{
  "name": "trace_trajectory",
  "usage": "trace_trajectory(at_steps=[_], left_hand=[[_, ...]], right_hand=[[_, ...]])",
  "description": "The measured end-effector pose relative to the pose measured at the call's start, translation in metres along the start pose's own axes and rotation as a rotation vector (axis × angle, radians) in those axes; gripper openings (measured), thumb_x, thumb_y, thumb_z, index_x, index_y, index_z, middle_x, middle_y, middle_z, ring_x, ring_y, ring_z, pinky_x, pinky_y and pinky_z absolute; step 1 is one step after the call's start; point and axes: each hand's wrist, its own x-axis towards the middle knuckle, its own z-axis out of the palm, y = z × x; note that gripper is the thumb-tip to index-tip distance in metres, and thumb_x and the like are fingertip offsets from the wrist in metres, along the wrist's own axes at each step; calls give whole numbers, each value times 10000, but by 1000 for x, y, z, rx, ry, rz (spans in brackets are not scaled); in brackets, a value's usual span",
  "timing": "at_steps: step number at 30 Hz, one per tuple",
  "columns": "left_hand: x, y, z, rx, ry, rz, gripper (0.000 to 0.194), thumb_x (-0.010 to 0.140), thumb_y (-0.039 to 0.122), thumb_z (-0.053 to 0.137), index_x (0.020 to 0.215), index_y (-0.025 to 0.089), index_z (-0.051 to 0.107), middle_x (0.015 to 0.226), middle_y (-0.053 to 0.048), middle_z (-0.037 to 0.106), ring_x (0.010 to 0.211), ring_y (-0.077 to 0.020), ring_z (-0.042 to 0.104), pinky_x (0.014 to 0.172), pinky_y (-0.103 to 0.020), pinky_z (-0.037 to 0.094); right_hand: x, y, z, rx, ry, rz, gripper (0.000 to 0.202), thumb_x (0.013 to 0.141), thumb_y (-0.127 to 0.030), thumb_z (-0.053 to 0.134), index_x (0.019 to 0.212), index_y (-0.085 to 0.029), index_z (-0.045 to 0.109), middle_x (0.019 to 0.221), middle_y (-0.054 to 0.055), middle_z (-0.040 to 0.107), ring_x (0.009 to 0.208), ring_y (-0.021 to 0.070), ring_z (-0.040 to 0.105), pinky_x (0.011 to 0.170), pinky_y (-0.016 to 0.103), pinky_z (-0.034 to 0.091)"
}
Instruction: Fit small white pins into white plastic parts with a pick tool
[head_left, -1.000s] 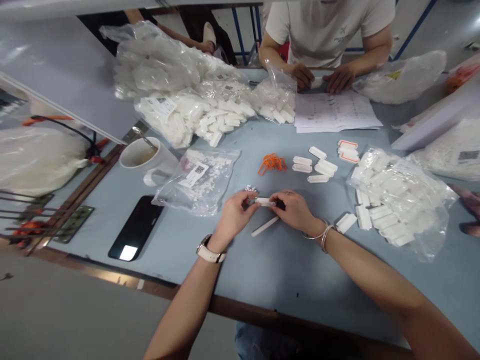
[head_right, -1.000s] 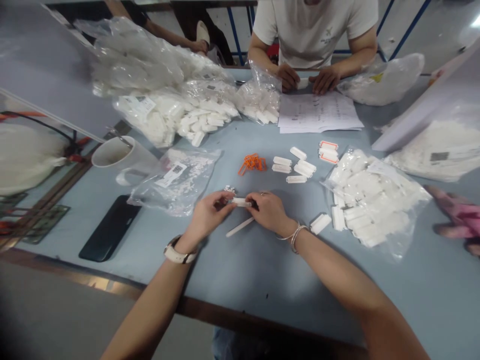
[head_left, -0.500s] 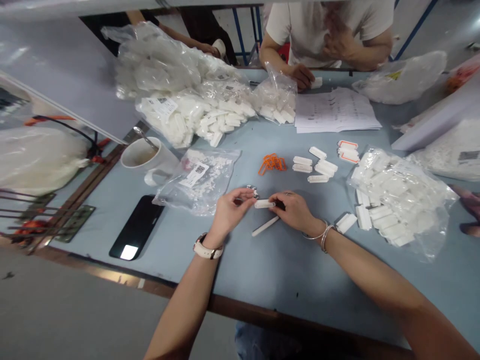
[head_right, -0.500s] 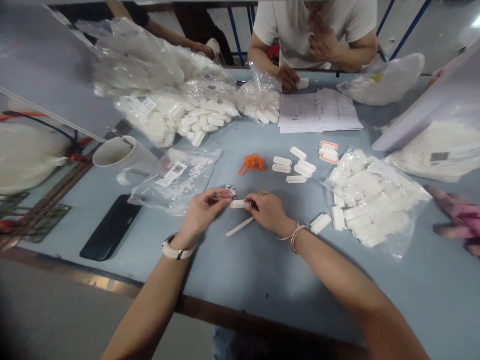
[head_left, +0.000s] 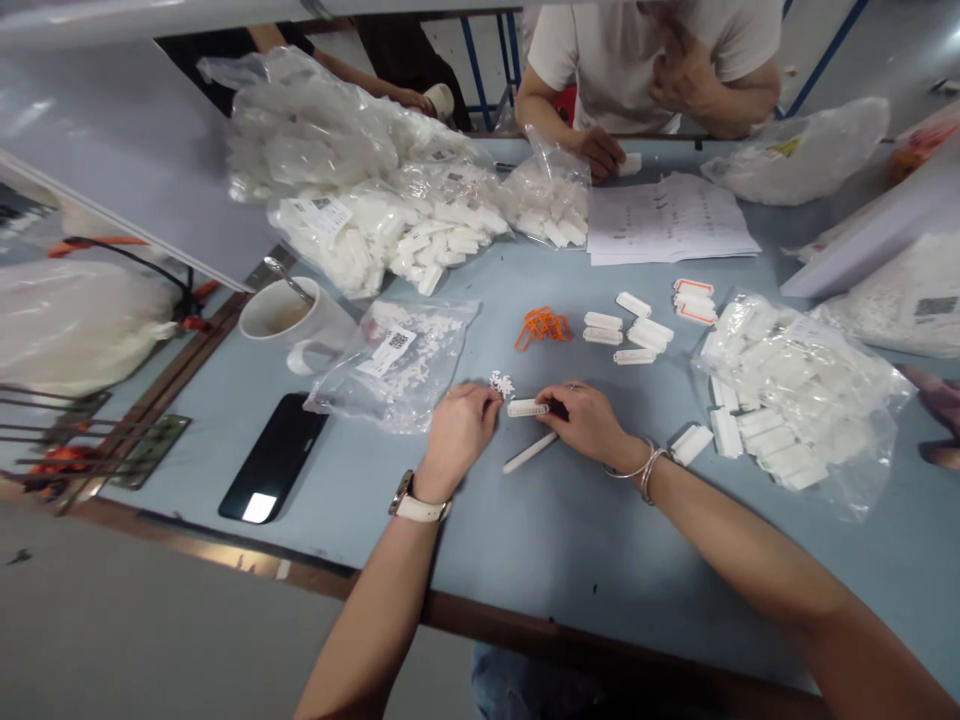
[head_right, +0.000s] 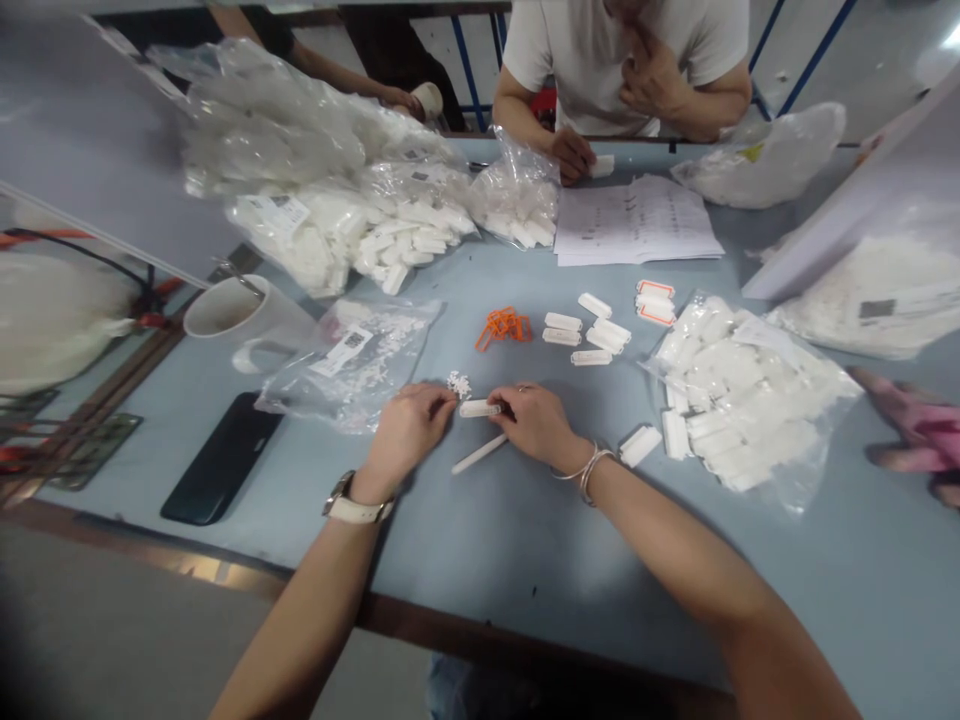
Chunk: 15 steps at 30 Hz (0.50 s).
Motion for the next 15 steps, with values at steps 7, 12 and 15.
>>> trace_trajectory(at_steps=[7, 12, 15], left_hand=[[2, 0, -13, -521, -70, -93, 166, 823, 293, 559, 808, 173, 674, 778, -41, 672, 644, -151, 568, 615, -274, 460], [3, 5, -17, -588, -108, -21, 137, 796, 270, 595, 778, 178, 695, 876, -57, 653, 687, -139, 569, 617, -265, 453], [3, 4, -13, -557, -110, -9, 122, 793, 255, 604, 789, 190, 707, 890, -61, 645, 745, -158, 583, 610, -264, 456]], right_hand=[[0, 0, 0, 11, -7, 4, 126, 797, -175, 680, 922, -184, 668, 815, 27, 678, 786, 154, 595, 734, 258, 405], [1, 0, -1, 19, -19, 4, 117, 810, -164, 654, 924, -187, 667, 822, 24, 686, 810, 160, 598, 742, 262, 402], [1, 0, -1, 16, -17, 4, 119, 809, -170, 657, 926, -189, 668, 808, 21, 682, 795, 154, 597, 734, 259, 398]])
